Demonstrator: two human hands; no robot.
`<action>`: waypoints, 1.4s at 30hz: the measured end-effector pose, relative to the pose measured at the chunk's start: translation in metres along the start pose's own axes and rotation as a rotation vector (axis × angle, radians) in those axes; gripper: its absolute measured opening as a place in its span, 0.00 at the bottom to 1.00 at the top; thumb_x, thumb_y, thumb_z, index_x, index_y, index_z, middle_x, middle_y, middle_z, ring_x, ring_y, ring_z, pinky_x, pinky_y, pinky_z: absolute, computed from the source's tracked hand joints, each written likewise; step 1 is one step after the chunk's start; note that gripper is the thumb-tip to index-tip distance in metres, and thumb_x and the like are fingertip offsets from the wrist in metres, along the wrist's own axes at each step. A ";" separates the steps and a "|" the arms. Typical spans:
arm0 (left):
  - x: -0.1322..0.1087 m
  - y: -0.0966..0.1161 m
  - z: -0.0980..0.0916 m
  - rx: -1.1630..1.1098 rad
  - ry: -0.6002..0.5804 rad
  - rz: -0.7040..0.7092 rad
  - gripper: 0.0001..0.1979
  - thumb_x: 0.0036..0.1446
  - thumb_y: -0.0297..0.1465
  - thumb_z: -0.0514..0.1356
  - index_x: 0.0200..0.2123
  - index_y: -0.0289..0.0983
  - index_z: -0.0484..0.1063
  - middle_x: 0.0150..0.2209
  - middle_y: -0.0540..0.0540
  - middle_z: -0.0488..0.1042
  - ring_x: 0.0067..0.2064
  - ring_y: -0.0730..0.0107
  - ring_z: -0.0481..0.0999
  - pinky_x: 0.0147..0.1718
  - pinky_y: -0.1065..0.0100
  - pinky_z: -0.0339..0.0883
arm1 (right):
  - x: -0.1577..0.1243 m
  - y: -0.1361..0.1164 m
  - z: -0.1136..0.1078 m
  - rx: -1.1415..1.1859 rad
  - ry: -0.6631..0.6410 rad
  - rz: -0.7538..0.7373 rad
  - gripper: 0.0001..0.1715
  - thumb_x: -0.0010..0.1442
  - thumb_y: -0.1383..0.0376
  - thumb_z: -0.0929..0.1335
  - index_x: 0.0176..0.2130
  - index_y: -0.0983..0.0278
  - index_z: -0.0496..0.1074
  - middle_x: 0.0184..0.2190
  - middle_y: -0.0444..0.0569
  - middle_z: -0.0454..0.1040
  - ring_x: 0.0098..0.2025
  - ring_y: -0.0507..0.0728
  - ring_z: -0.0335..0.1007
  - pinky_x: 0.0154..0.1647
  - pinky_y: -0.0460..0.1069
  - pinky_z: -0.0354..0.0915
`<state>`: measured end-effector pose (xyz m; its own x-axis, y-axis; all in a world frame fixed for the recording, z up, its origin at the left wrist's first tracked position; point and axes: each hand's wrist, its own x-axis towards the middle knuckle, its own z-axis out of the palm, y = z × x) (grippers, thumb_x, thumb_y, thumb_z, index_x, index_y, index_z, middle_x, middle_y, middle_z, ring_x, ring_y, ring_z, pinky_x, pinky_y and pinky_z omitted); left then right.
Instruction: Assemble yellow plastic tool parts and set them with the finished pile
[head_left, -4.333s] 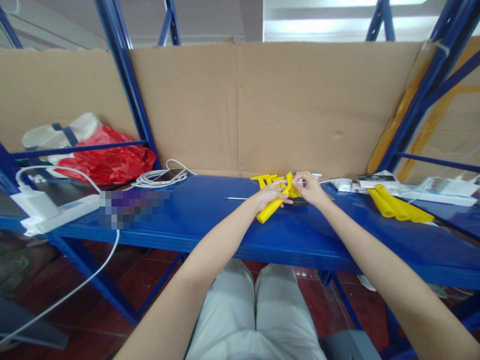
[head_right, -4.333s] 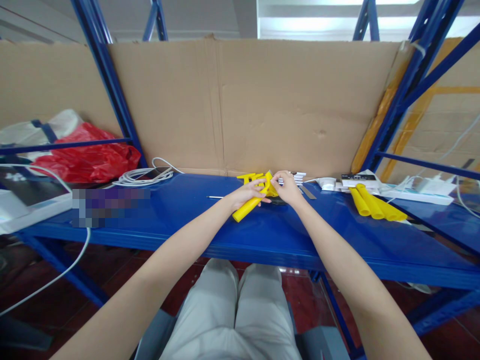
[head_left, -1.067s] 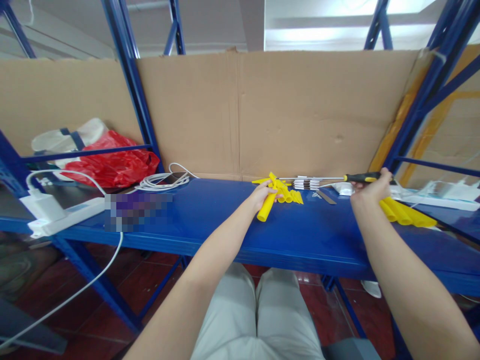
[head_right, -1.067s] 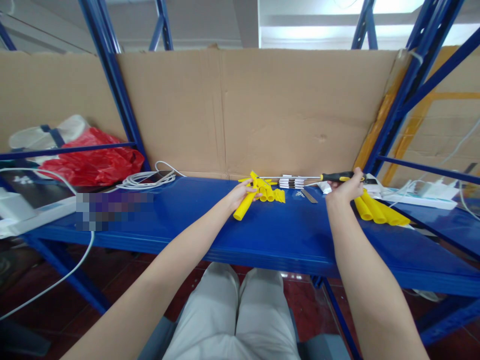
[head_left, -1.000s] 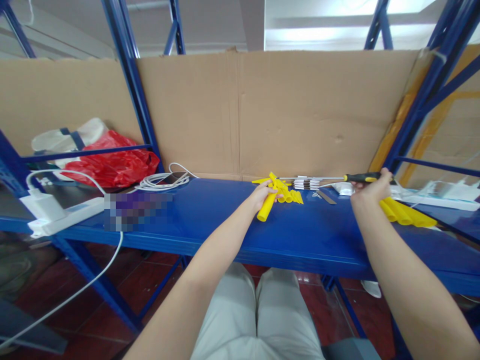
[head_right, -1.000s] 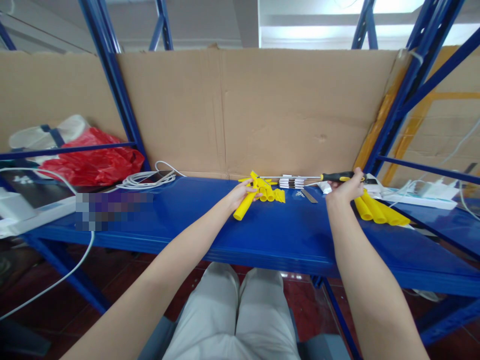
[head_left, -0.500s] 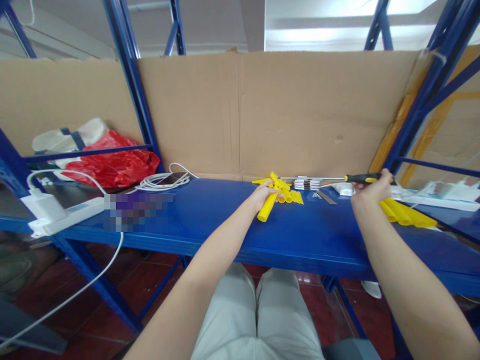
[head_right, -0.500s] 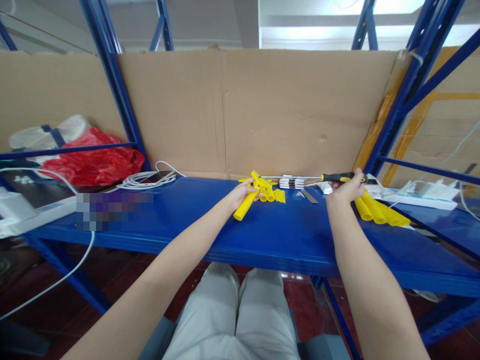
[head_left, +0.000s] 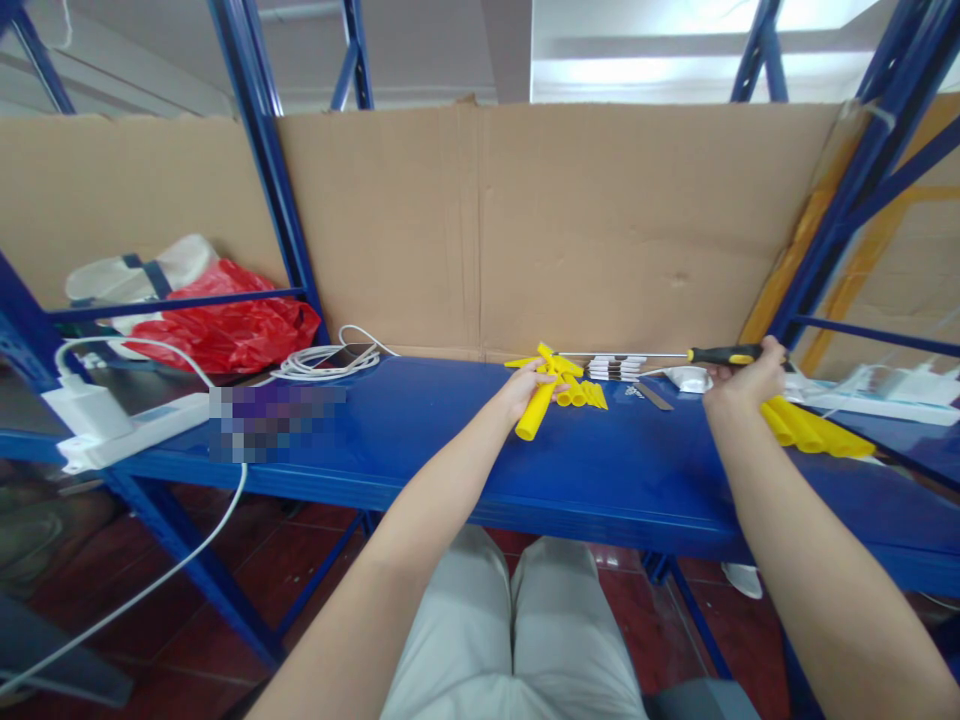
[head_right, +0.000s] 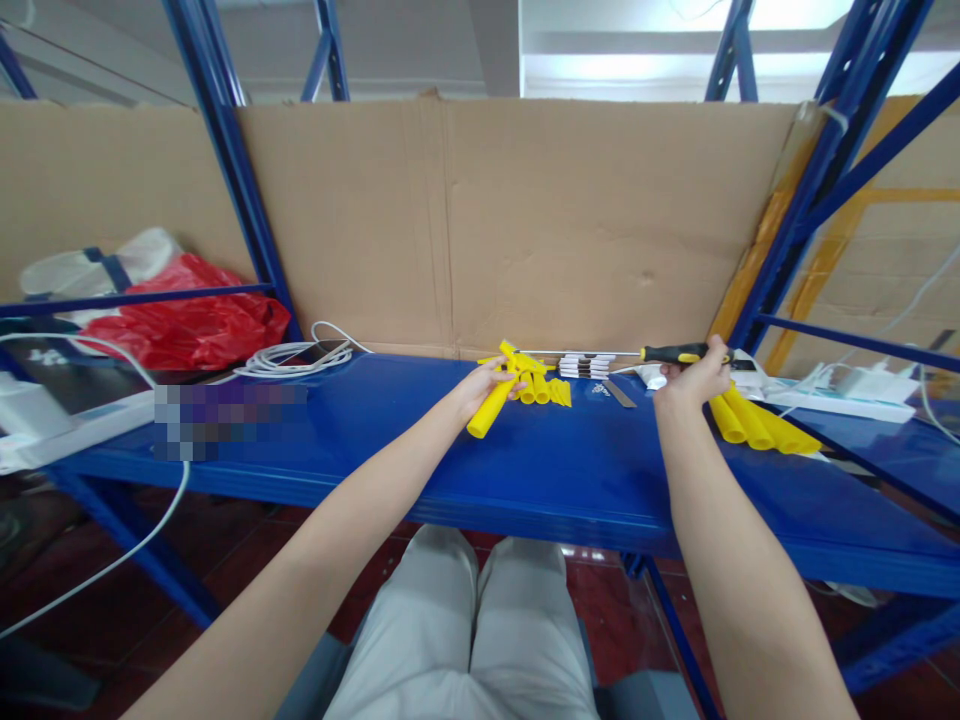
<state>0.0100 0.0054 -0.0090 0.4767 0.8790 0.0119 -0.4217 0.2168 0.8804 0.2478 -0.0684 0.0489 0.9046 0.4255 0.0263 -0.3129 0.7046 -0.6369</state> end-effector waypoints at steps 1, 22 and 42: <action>0.000 0.000 0.000 0.003 -0.002 0.002 0.30 0.53 0.13 0.53 0.59 0.38 0.62 0.47 0.37 0.75 0.28 0.71 0.79 0.22 0.74 0.65 | -0.001 0.000 0.000 0.002 0.024 -0.004 0.12 0.68 0.68 0.58 0.31 0.60 0.55 0.21 0.35 0.57 0.16 0.45 0.58 0.09 0.39 0.54; 0.002 0.001 -0.001 -0.011 0.010 0.014 0.30 0.52 0.13 0.53 0.57 0.37 0.63 0.48 0.36 0.75 0.26 0.73 0.77 0.22 0.74 0.64 | 0.007 0.005 0.000 0.053 0.101 0.001 0.09 0.66 0.69 0.60 0.32 0.61 0.56 0.25 0.37 0.58 0.19 0.46 0.60 0.10 0.40 0.55; -0.006 0.002 0.006 -0.001 0.019 -0.009 0.30 0.53 0.12 0.52 0.59 0.36 0.62 0.47 0.35 0.76 0.28 0.70 0.79 0.19 0.76 0.62 | 0.013 0.008 -0.002 0.048 0.112 -0.023 0.09 0.63 0.69 0.61 0.31 0.61 0.57 0.23 0.37 0.58 0.19 0.47 0.62 0.09 0.39 0.58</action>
<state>0.0108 -0.0019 -0.0044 0.4656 0.8850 -0.0056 -0.4179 0.2254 0.8801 0.2578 -0.0585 0.0431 0.9376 0.3444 -0.0472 -0.3024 0.7410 -0.5996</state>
